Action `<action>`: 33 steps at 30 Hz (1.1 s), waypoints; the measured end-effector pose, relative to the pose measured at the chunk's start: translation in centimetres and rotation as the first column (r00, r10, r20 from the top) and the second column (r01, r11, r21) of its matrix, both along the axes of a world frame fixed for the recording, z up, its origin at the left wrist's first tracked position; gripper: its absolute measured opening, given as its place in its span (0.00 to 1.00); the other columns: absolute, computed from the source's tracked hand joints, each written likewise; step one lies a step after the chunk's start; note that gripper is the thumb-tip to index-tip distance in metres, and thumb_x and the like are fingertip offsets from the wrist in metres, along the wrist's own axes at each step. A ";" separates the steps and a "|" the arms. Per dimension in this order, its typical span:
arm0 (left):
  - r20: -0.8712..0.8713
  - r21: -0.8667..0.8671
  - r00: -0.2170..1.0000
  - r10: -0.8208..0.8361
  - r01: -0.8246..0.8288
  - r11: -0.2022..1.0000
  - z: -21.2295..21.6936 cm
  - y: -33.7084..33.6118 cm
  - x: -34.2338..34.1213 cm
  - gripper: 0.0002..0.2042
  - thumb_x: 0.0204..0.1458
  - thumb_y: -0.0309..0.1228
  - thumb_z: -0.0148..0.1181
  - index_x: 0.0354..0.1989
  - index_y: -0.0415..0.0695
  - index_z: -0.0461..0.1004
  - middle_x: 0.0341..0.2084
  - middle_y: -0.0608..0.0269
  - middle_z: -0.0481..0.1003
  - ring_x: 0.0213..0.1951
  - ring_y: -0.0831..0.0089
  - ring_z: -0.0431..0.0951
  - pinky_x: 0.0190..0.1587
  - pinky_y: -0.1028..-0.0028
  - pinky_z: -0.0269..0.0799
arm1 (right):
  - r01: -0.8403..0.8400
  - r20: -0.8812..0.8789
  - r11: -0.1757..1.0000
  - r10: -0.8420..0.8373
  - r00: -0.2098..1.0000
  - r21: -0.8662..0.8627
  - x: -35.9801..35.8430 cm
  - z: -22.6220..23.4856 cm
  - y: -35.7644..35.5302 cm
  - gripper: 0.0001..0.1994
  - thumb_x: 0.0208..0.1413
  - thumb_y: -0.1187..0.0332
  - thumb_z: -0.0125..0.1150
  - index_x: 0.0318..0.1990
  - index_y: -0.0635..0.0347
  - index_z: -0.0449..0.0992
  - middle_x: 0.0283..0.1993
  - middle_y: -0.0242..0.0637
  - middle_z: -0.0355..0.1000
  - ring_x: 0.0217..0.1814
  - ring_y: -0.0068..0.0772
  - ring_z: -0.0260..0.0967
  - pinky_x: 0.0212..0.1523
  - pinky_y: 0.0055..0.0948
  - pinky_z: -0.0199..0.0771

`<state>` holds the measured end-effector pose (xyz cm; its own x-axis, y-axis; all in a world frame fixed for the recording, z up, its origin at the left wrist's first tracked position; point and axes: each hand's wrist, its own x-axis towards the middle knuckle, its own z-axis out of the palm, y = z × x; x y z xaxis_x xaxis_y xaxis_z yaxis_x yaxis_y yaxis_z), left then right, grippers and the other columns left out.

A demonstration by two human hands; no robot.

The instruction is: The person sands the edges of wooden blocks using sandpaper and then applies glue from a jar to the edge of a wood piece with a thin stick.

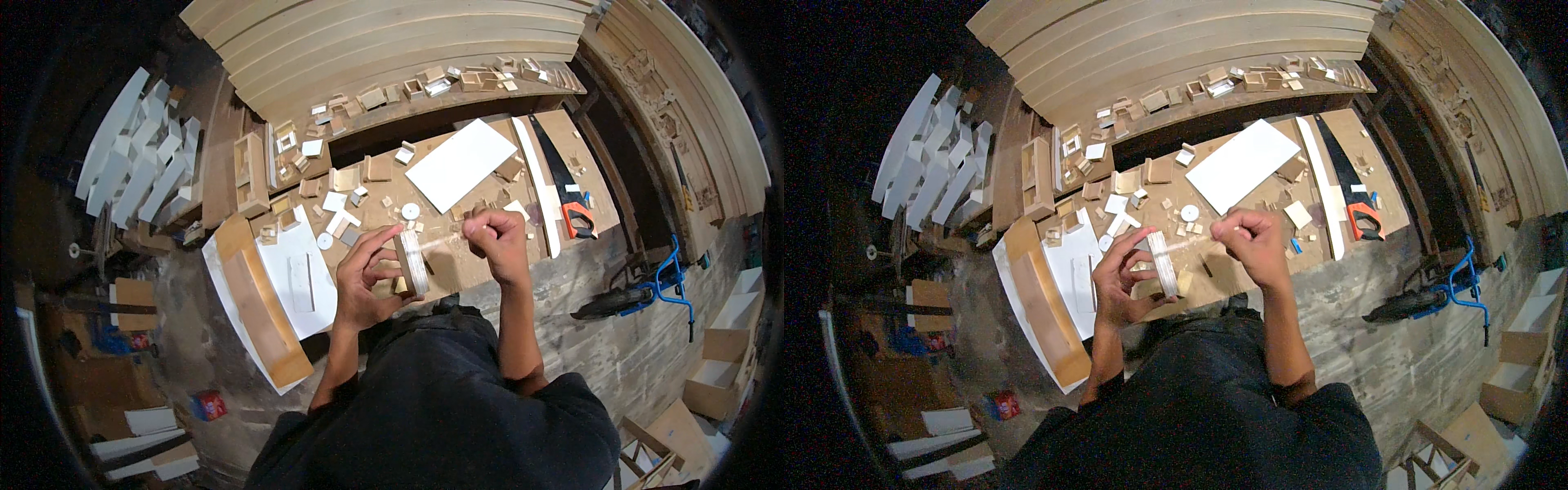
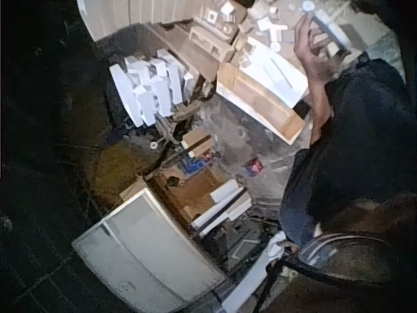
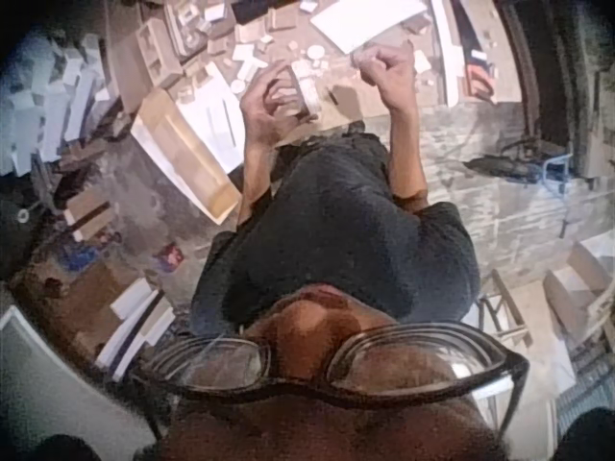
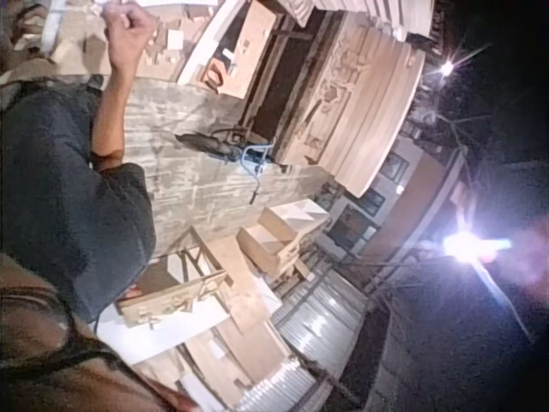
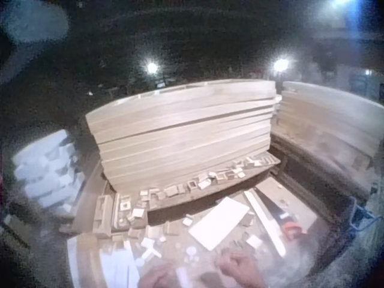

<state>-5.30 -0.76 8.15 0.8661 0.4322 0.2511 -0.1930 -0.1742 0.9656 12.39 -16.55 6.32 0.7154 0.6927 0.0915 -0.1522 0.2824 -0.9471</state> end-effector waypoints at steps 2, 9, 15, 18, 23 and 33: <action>-0.028 0.022 1.000 0.009 -0.009 1.000 0.3 0.1 0.2 0.45 0.29 0.11 0.77 0.65 0.37 0.67 0.62 0.53 0.65 0.50 0.72 0.79 0.47 0.77 0.85 | -0.065 0.038 0.996 0.067 0.997 -0.055 0.1 -0.4 -0.8 0.09 0.57 0.70 0.70 0.26 0.64 0.81 0.18 0.17 0.60 0.22 0.09 0.53 0.23 0.18 0.50; -0.083 -0.020 0.996 -0.014 0.012 1.000 0.7 0.5 0.6 0.47 0.28 0.12 0.78 0.66 0.41 0.67 0.62 0.58 0.65 0.49 0.75 0.77 0.44 0.77 0.81 | -0.162 0.007 0.985 0.163 0.987 -0.067 0.6 -2.0 -2.0 0.06 0.54 0.73 0.70 0.27 0.65 0.81 0.19 0.18 0.60 0.21 0.10 0.53 0.21 0.18 0.51; -0.066 -0.001 0.997 -0.036 0.036 0.999 0.5 0.9 0.7 0.47 0.27 0.11 0.77 0.65 0.40 0.68 0.62 0.57 0.65 0.50 0.73 0.77 0.46 0.75 0.82 | -0.022 -0.083 0.998 0.017 0.996 -0.057 0.8 -1.8 -0.5 0.08 0.56 0.71 0.71 0.28 0.65 0.82 0.19 0.17 0.61 0.22 0.08 0.53 0.22 0.17 0.51; -0.074 -0.009 0.997 -0.002 0.001 1.000 0.7 1.1 0.8 0.49 0.25 0.14 0.80 0.66 0.40 0.67 0.62 0.58 0.67 0.51 0.71 0.77 0.47 0.71 0.84 | -0.074 -0.007 0.995 0.073 0.997 -0.065 1.0 -1.8 -0.3 0.08 0.57 0.71 0.71 0.27 0.64 0.81 0.19 0.17 0.62 0.23 0.08 0.53 0.23 0.17 0.51; -0.034 -0.010 0.999 0.041 -0.041 0.999 0.8 1.3 0.7 0.47 0.27 0.13 0.79 0.65 0.39 0.67 0.62 0.56 0.66 0.51 0.70 0.77 0.48 0.71 0.84 | -0.240 -0.024 0.969 0.239 0.971 -0.050 0.7 -2.2 -1.5 0.08 0.57 0.71 0.70 0.27 0.63 0.82 0.19 0.18 0.63 0.22 0.09 0.53 0.23 0.17 0.51; 0.026 0.003 0.999 0.031 -0.031 1.000 0.2 0.6 0.2 0.46 0.30 0.21 0.82 0.66 0.38 0.67 0.62 0.53 0.66 0.51 0.68 0.78 0.47 0.70 0.85 | -0.129 -0.060 0.986 0.123 0.991 -0.109 -0.1 -1.3 -1.3 0.10 0.57 0.68 0.71 0.27 0.62 0.81 0.17 0.15 0.59 0.20 0.09 0.52 0.22 0.17 0.49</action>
<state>-5.11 -0.16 8.39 0.8455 0.4579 0.2749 -0.2126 -0.1837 0.9597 12.25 -17.83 4.98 0.6236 0.7812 -0.0280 -0.2305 0.1496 -0.9615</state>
